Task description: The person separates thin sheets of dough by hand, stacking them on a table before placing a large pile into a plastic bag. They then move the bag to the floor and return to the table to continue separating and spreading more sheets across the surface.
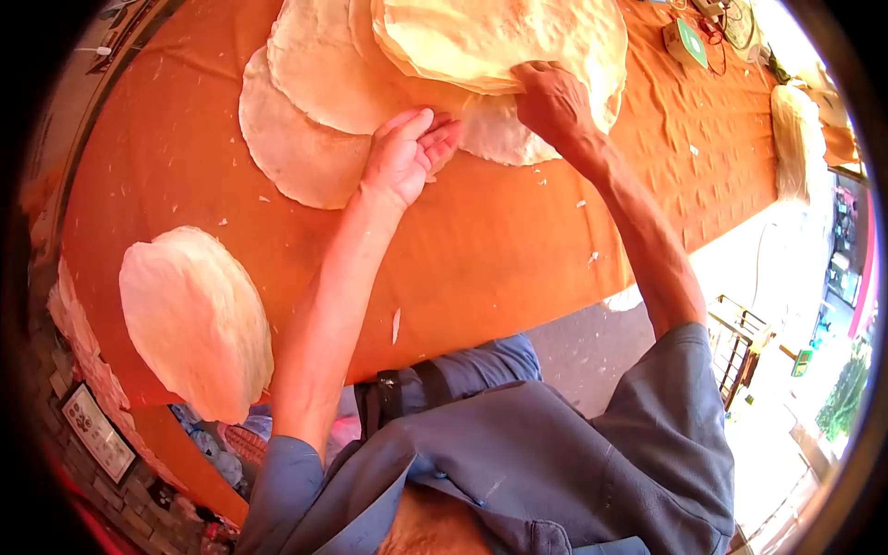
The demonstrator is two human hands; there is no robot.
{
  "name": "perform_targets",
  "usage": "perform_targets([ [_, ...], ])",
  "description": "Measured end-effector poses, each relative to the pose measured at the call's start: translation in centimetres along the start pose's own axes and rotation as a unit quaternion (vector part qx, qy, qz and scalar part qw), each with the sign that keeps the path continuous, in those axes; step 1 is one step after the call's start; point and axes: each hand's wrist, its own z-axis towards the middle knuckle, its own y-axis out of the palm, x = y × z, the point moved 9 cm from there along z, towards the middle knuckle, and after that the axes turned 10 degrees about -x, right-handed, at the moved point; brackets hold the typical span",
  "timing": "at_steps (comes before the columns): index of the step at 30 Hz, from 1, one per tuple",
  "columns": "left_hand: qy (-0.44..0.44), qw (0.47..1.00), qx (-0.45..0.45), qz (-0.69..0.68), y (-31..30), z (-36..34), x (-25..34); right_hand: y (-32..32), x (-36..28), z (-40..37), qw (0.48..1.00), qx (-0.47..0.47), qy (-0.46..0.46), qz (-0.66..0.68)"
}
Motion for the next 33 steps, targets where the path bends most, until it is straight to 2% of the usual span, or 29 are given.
perform_targets([
  [3,-0.001,1.000,0.011,-0.001,-0.1,0.7,-0.3,-1.2,0.8,1.0,0.998,-0.014,0.058,-0.031],
  [6,0.022,1.000,0.012,-0.007,0.2,0.7,-0.3,-3.3,-2.3,4.0,0.995,0.025,0.067,-0.069],
  [8,0.037,0.999,0.017,-0.004,0.9,0.4,0.2,2.8,-3.0,3.6,0.993,-0.079,0.030,-0.082],
  [10,0.056,0.998,0.012,-0.014,0.7,0.3,0.5,3.0,-4.4,2.1,0.999,-0.024,-0.017,-0.042],
  [11,0.070,0.997,0.004,-0.023,0.3,0.7,0.7,3.3,-3.5,2.4,0.999,-0.034,0.011,-0.006],
  [12,0.076,0.997,-0.004,-0.034,0.1,0.8,0.5,4.3,-2.5,3.0,0.995,-0.091,0.026,-0.014],
  [14,0.086,0.995,-0.023,-0.055,0.5,1.2,0.9,2.9,-3.5,4.8,0.988,-0.142,0.059,-0.001],
  [16,0.088,0.993,-0.027,-0.067,0.9,1.3,1.5,2.6,-4.5,4.7,0.998,-0.059,0.008,0.031],
  [18,0.092,0.994,-0.041,-0.042,1.1,1.6,2.3,1.8,-5.9,3.0,0.997,-0.039,-0.025,0.069],
  [20,0.100,0.994,-0.046,-0.027,0.8,2.0,3.0,1.8,-5.7,1.6,0.999,0.020,-0.038,0.032],
  [22,0.095,0.994,-0.047,-0.016,0.9,2.4,2.8,2.8,-4.1,1.5,1.000,0.010,0.003,-0.003],
  [23,0.097,0.994,-0.044,0.009,1.3,2.2,2.9,2.3,-4.1,1.8,0.998,0.059,-0.014,-0.030],
  [26,0.051,0.994,-0.006,0.094,1.2,0.2,2.8,3.7,-1.6,4.7,0.980,-0.151,0.048,-0.123],
  [29,-0.015,0.991,0.039,0.130,-0.5,-2.6,0.7,-8.0,-0.8,9.8,0.979,0.005,0.097,-0.180],
  [30,-0.033,0.988,0.046,0.140,-0.9,-3.3,0.0,-12.8,-2.8,9.6,0.987,0.082,0.059,-0.122],
  [32,-0.035,0.993,0.058,0.094,-0.8,-3.8,-1.0,-15.8,-5.4,8.6,0.971,0.128,-0.024,-0.200],
  [33,-0.027,0.995,0.054,0.083,-0.7,-3.6,-1.2,-14.4,-5.5,7.3,0.967,0.152,-0.025,-0.205],
])
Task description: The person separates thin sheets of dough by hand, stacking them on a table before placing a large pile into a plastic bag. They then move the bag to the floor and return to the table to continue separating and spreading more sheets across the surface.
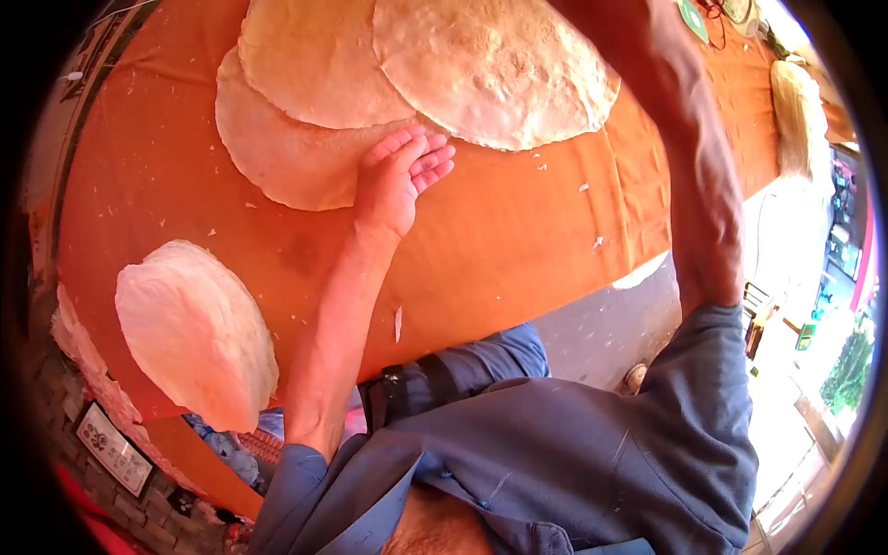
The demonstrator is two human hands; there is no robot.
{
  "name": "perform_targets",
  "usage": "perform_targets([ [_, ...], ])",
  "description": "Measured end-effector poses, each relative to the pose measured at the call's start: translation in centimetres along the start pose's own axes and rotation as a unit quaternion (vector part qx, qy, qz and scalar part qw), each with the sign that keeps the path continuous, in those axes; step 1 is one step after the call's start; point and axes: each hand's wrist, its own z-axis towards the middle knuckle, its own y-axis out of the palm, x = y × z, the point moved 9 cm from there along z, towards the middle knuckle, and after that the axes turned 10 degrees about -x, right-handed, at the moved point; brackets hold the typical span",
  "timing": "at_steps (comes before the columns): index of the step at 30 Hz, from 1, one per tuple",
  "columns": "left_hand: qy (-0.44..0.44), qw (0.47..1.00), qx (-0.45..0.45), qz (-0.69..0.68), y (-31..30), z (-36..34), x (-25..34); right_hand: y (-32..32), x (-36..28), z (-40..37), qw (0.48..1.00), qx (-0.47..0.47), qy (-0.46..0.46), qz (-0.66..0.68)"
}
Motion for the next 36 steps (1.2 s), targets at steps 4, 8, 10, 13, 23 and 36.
perform_targets([
  [4,0.008,0.999,-0.042,-0.032,1.2,1.0,-0.5,10.6,-1.6,-9.1,0.946,-0.323,-0.008,-0.009],
  [8,0.028,0.999,-0.031,-0.032,2.0,1.2,-0.9,11.8,-2.9,-14.1,0.934,-0.319,0.049,0.152],
  [10,-0.001,0.997,-0.050,-0.057,2.7,1.2,-1.8,10.4,-1.9,-15.2,0.940,-0.282,0.069,0.180],
  [13,-0.023,0.989,-0.118,-0.086,4.9,1.8,-2.1,8.7,-1.8,-16.6,0.942,-0.255,0.028,0.216],
  [23,-0.009,0.994,-0.111,-0.016,4.7,1.8,-1.2,11.4,0.8,-15.6,0.910,-0.366,0.102,0.167],
  [36,0.106,0.987,0.026,-0.119,-6.9,-0.7,5.1,5.4,-2.7,-6.9,0.936,-0.312,0.055,0.150],
])
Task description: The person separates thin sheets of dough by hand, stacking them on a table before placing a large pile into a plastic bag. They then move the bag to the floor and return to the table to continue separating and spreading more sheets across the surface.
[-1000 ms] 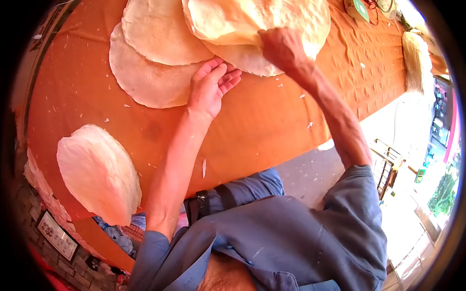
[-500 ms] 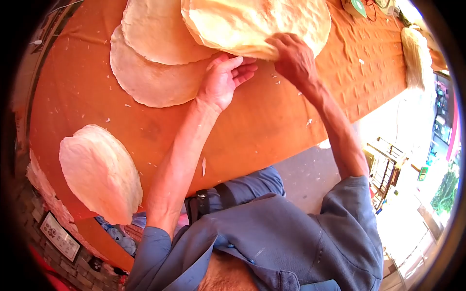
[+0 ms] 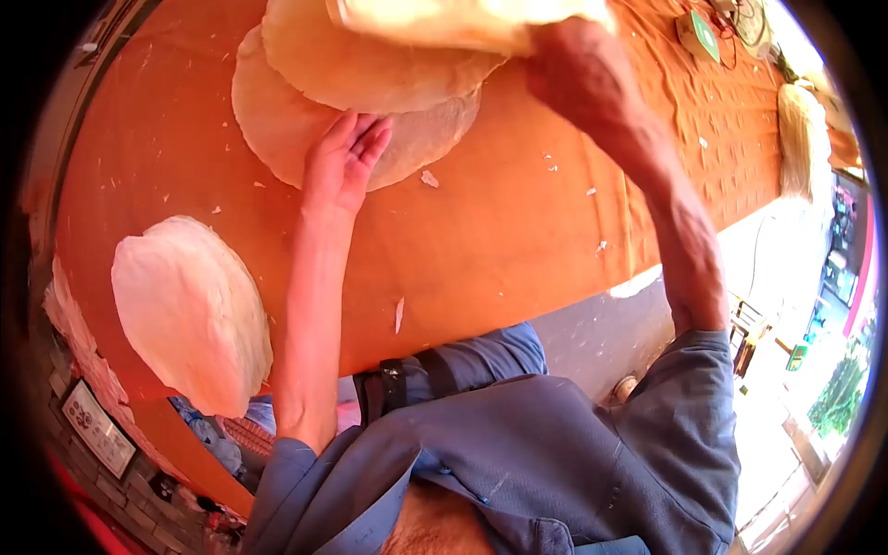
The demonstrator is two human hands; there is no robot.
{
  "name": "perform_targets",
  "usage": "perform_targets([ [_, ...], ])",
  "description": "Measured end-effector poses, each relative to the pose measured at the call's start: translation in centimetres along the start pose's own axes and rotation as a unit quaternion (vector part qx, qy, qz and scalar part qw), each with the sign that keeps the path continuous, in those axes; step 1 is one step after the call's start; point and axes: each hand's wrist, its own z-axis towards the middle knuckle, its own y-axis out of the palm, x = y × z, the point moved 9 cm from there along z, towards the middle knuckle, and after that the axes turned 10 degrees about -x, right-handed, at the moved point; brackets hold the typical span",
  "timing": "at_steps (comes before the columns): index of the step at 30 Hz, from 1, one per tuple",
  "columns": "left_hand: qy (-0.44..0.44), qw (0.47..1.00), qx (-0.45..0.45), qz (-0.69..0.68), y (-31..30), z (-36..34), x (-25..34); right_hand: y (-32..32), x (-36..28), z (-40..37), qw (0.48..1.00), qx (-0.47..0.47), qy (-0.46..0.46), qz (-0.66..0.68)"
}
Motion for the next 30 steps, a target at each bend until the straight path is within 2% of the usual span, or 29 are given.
perform_targets([
  [1,-0.005,1.000,0.006,0.009,0.0,0.4,-0.1,3.2,0.2,0.9,0.997,-0.070,0.000,0.031],
  [3,-0.019,0.999,0.014,0.028,0.7,1.1,-0.5,5.5,0.3,2.2,0.992,-0.041,-0.106,0.051],
  [4,-0.019,0.999,0.003,0.028,1.6,1.4,-0.3,4.5,0.5,3.4,0.993,-0.055,-0.097,-0.033],
  [5,-0.026,0.999,0.007,0.021,1.5,2.0,-0.8,2.5,0.8,4.9,0.987,-0.071,-0.088,-0.116],
  [6,-0.035,0.999,0.011,0.013,1.4,2.7,-1.2,-1.7,3.7,5.9,0.995,0.069,-0.076,0.006],
  [8,-0.031,0.999,0.035,-0.003,2.5,2.8,-1.3,-11.4,-1.6,4.7,0.976,0.178,0.006,-0.128],
  [9,-0.026,0.999,0.031,-0.011,3.1,2.5,-1.5,-14.2,-3.3,4.0,0.985,0.144,0.091,-0.026],
  [10,-0.023,0.999,0.030,-0.018,3.4,1.9,-1.7,-14.9,-6.2,2.4,0.985,0.146,0.009,-0.088],
  [12,-0.007,1.000,0.002,-0.017,4.3,1.0,-1.8,-12.6,-6.9,1.7,0.979,0.155,-0.064,-0.117],
  [13,-0.003,1.000,0.005,-0.014,4.4,0.5,-2.0,-8.5,-5.1,2.3,0.982,0.159,-0.054,-0.083],
  [15,0.004,1.000,0.012,-0.006,4.7,-0.3,-2.8,-0.2,-8.1,4.6,0.981,0.080,-0.152,-0.091],
  [17,-0.040,0.998,0.040,-0.007,3.5,-0.2,-4.7,7.0,-8.4,4.7,0.981,0.067,-0.183,0.017],
  [18,-0.055,0.997,0.046,-0.008,3.0,-0.1,-5.2,8.8,-8.8,4.7,0.985,0.034,-0.169,0.002],
  [21,-0.054,0.998,0.024,0.008,2.9,-0.3,-5.4,8.3,-9.6,5.4,0.992,-0.020,-0.122,-0.013],
  [23,-0.047,0.999,0.002,-0.001,3.2,-0.1,-5.3,6.7,-11.6,6.3,0.988,-0.050,-0.146,-0.015],
  [25,-0.061,0.998,-0.007,0.025,3.7,-0.3,-4.8,8.6,-12.4,5.9,0.983,-0.023,-0.177,0.032],
  [26,-0.060,0.997,-0.011,0.042,3.9,-0.4,-4.1,9.2,-12.4,5.4,0.984,-0.086,-0.145,0.050],
  [27,-0.058,0.997,-0.012,0.058,3.6,-0.5,-3.6,8.5,-12.5,4.0,0.973,-0.072,-0.175,0.134],
  [29,-0.040,0.997,-0.055,0.035,2.8,-0.7,-3.4,7.5,-10.3,1.8,0.961,0.017,-0.196,0.194],
  [30,-0.041,0.997,-0.064,0.017,2.5,-0.6,-3.3,7.6,-9.7,0.8,0.968,0.022,-0.200,0.151],
])
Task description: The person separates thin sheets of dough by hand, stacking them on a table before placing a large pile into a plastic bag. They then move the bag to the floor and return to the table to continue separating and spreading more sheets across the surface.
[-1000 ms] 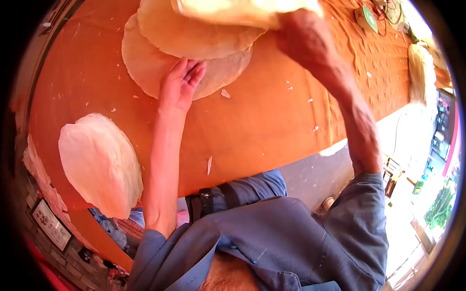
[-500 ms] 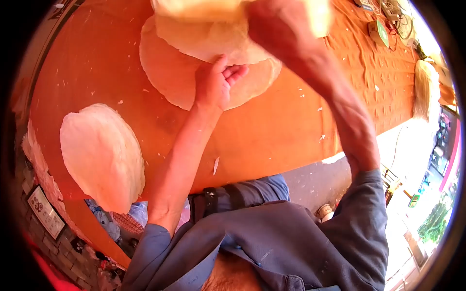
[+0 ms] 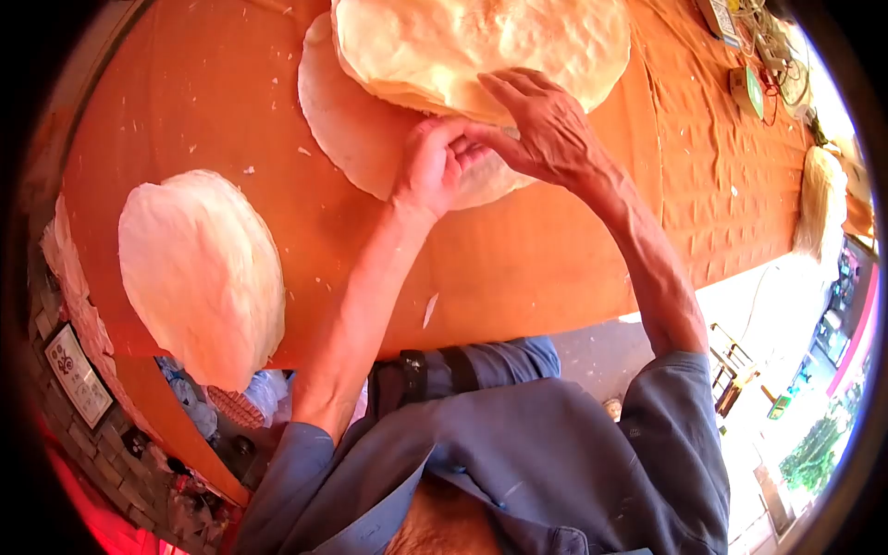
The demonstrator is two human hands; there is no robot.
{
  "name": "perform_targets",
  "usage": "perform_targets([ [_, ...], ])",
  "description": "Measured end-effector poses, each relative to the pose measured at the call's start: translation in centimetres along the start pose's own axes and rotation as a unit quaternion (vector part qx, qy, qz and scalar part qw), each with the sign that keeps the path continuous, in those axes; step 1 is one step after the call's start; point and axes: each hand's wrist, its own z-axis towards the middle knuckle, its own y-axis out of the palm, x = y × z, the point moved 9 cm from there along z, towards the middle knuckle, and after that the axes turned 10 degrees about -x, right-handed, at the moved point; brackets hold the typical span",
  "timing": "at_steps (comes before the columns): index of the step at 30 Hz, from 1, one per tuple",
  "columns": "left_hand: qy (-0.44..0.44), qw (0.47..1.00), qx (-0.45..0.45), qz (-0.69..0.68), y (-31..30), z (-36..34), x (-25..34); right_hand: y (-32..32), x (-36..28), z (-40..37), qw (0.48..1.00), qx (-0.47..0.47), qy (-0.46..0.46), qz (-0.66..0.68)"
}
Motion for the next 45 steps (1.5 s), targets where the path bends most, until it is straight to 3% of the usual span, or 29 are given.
perform_targets([
  [2,0.015,0.999,-0.026,0.011,0.3,-0.2,0.3,0.6,-0.3,-0.6,0.998,0.029,0.000,-0.055],
  [4,0.040,0.997,0.008,0.065,0.5,-1.0,1.2,0.3,-0.7,-0.4,0.991,0.091,-0.001,-0.098],
  [8,0.065,0.984,0.084,0.143,-1.5,-5.4,3.1,0.2,1.3,2.3,0.990,0.025,0.008,-0.139],
  [9,0.072,0.976,0.108,0.176,-2.6,-7.1,3.4,-0.2,1.9,3.1,0.960,-0.061,0.015,-0.273],
  [12,0.086,0.946,0.197,0.241,-6.7,-12.2,4.5,-7.1,1.8,4.5,0.982,0.091,-0.093,-0.135],
  [16,0.091,0.933,0.303,0.169,-9.6,-15.0,5.3,-8.9,-6.1,3.1,0.974,0.040,-0.054,-0.216],
  [18,0.073,0.954,0.265,0.116,-9.1,-14.4,4.8,-8.5,-8.5,2.8,0.967,0.012,-0.035,-0.254],
  [21,0.043,0.969,0.227,0.089,-9.3,-13.5,4.1,3.5,-5.9,1.1,0.979,-0.135,-0.020,-0.152],
  [22,0.032,0.972,0.215,0.089,-9.4,-13.1,4.0,4.0,-7.2,1.2,0.987,-0.095,-0.059,-0.116],
  [25,-0.009,0.982,0.170,0.086,-10.3,-12.1,2.9,1.6,-7.7,1.1,0.993,-0.053,-0.039,-0.094],
  [26,-0.017,0.979,0.182,0.088,-10.2,-12.6,2.3,0.8,-8.1,1.8,0.988,-0.100,-0.004,-0.121],
  [29,-0.005,0.980,0.188,0.071,-9.7,-11.8,2.2,2.5,-10.8,2.7,0.993,-0.057,-0.063,-0.089],
  [31,0.015,0.984,0.174,0.019,-9.7,-11.3,2.3,6.8,-11.5,2.2,0.982,-0.127,-0.044,-0.130],
  [33,0.032,0.993,0.113,-0.021,-9.2,-11.0,2.7,7.8,-11.4,1.2,0.987,-0.142,-0.004,-0.080],
  [36,0.049,0.995,0.043,-0.080,-7.5,-11.4,2.7,4.4,-12.0,1.6,0.997,-0.072,0.018,-0.006],
  [37,0.060,0.994,0.012,-0.092,-6.7,-10.6,3.4,4.7,-11.8,2.1,0.994,-0.099,0.035,-0.025],
  [40,0.069,0.986,0.051,-0.140,-7.6,-10.5,3.4,7.3,-12.4,2.6,0.978,-0.159,0.081,-0.104],
  [43,0.077,0.986,0.029,-0.147,-7.5,-9.6,3.4,7.6,-11.9,3.9,0.983,-0.163,0.037,-0.080],
  [44,0.080,0.983,0.014,-0.164,-7.1,-9.4,3.3,6.2,-13.1,4.0,0.988,-0.109,-0.032,-0.107],
  [45,0.082,0.980,0.002,-0.180,-6.7,-9.6,3.1,5.4,-13.3,3.6,0.988,-0.094,-0.033,-0.122],
])
